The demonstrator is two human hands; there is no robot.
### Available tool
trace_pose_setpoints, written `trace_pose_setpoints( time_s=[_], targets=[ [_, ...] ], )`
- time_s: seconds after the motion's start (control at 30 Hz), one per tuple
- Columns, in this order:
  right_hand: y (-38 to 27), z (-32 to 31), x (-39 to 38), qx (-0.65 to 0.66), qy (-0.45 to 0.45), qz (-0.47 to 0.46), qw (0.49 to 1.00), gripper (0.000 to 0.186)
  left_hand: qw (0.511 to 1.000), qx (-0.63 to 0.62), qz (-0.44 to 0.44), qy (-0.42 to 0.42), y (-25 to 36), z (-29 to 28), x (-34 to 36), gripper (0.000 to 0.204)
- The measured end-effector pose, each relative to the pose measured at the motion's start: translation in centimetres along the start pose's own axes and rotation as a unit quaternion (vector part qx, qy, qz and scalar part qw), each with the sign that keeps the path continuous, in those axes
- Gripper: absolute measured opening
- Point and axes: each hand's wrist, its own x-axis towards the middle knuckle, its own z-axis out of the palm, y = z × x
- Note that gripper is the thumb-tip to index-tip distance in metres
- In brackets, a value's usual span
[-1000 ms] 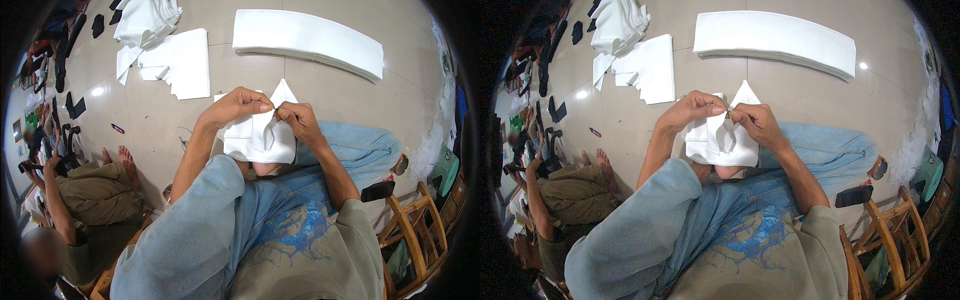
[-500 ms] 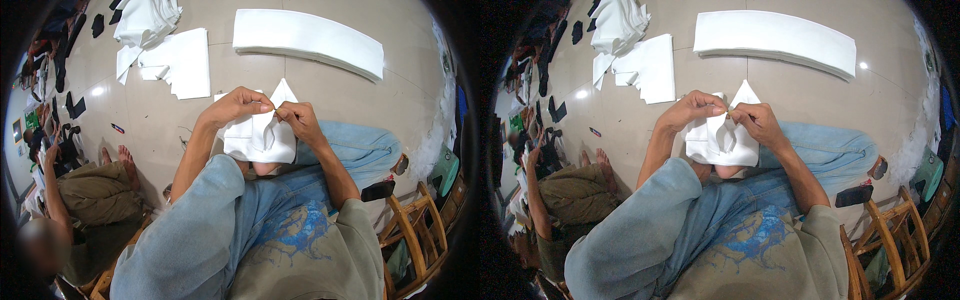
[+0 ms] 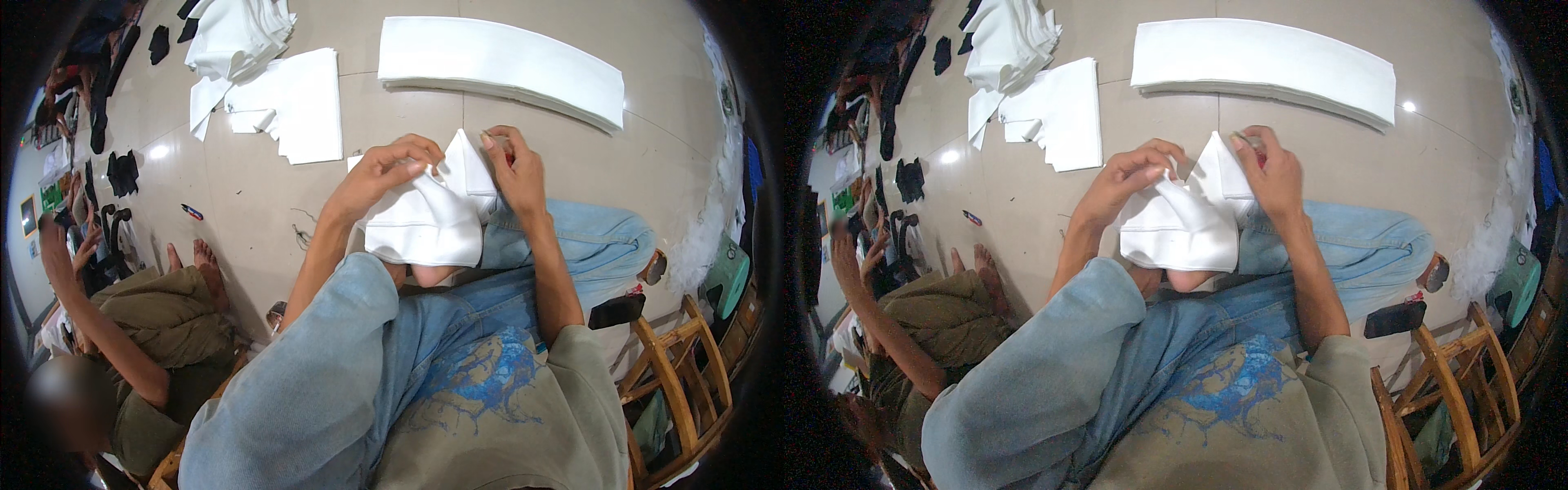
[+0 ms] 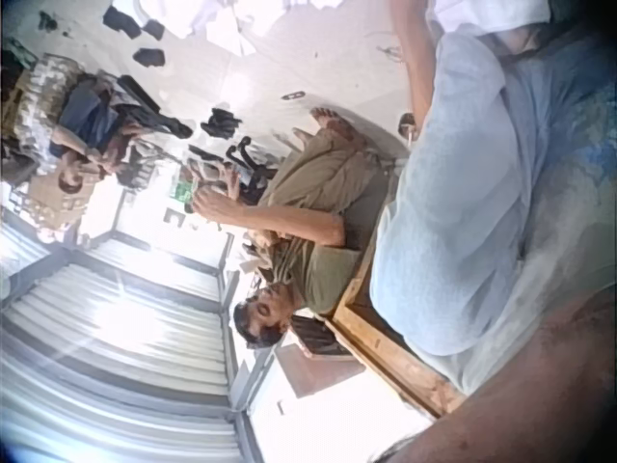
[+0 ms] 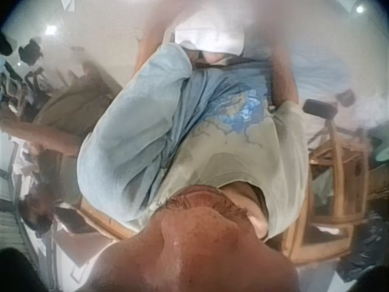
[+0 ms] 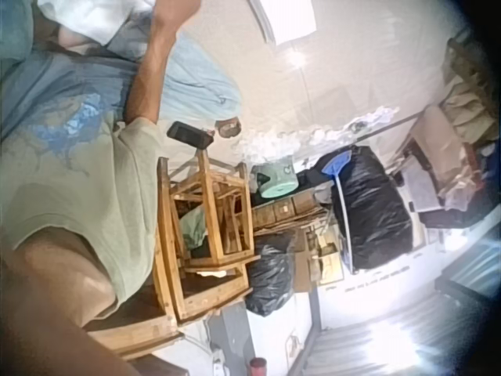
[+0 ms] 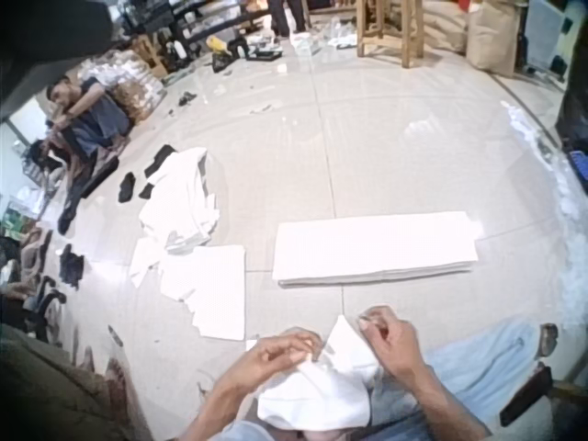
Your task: The person sits on the floor and repeatedly picks up rectangular white fabric pieces from a stack. They fold each piece and use a red utility knife to cut a small corner off the folded edge before placing the trimmed piece aside. The process is repeated for multiple fabric pieces.
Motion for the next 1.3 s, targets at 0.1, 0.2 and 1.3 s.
trace_pose_setpoints(
  time_s=[0.1, 0.2, 1.3],
  targets=[
    [0.8, -0.9, 0.3, -0.142, 0.07, -0.107, 0.982, 0.033, 0.995, -0.022, 0.069, 0.076, -1.4, -0.1, -1.2, 0.023],
    [0.0, -0.7, -0.3, -0.039, 0.075, -0.264, 0.961, 0.036, 0.991, -0.017, 0.084, 0.107, -1.6, -0.2, -2.2, 0.025],
    [0.3, 5.1, -3.2, -0.124, -0.064, -0.072, 0.988, 0.02, 0.797, 0.223, 0.195, 0.526, 3.1, -0.6, -8.6, 0.037]
  ],
)
